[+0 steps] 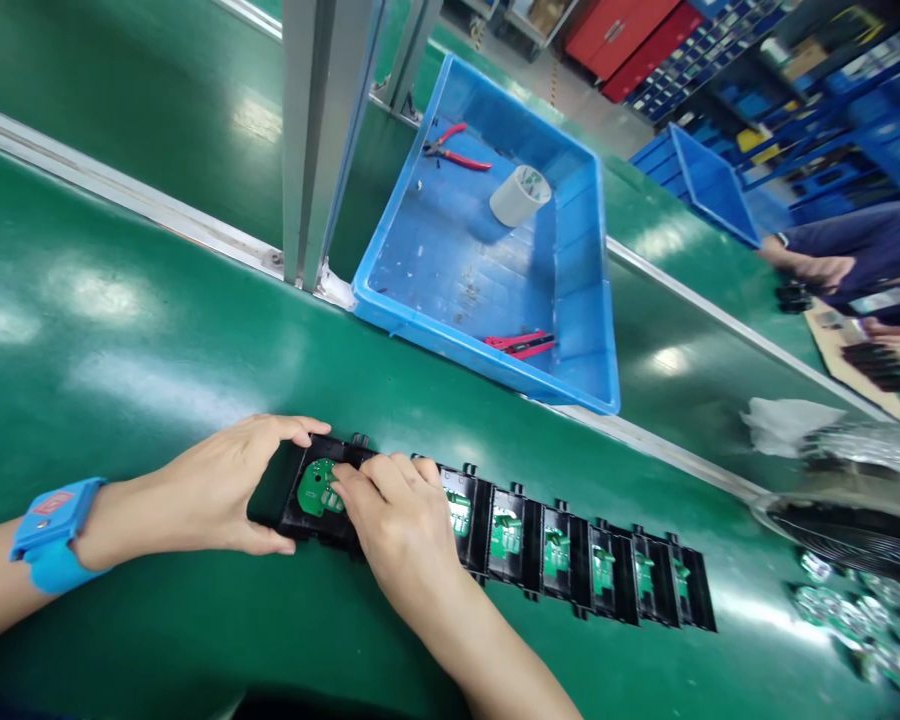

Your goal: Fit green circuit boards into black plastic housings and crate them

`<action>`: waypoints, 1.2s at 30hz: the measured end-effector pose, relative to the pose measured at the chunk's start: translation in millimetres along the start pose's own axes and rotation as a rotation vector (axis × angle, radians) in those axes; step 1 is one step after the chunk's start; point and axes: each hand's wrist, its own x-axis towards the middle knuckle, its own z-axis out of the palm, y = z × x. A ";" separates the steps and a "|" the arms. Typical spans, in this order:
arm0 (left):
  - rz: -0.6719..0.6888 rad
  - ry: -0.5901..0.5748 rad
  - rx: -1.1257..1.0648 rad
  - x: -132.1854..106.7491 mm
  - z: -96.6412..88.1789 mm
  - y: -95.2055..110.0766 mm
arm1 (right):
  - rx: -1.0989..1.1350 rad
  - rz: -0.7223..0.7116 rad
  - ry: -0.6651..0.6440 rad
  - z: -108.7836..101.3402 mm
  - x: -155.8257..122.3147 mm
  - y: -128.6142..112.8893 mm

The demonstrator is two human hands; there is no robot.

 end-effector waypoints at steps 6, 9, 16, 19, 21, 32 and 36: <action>0.021 -0.004 0.019 2.0 -3.6 2.4 | -0.001 0.003 0.002 -5.3 1.8 0.0; 0.135 0.027 0.083 2.0 -6.4 4.6 | 0.015 0.005 0.029 -16.9 -4.9 -1.9; 0.359 -0.091 0.258 -7.5 -6.3 2.1 | -0.006 -0.027 0.047 -20.1 -33.4 -16.3; 0.369 -0.086 0.333 -6.9 -5.6 3.5 | -0.022 -0.029 0.006 -14.3 -35.7 -19.5; 0.444 -0.034 0.443 -4.5 -5.8 7.3 | -0.031 -0.023 0.000 -12.3 -35.2 -19.9; 0.502 -0.018 0.605 -1.0 -7.3 16.2 | -0.056 -0.030 -0.029 -10.2 -36.2 -19.6; 0.496 -0.018 0.597 2.0 -7.2 16.6 | -0.070 -0.038 -0.045 -9.8 -34.8 -20.0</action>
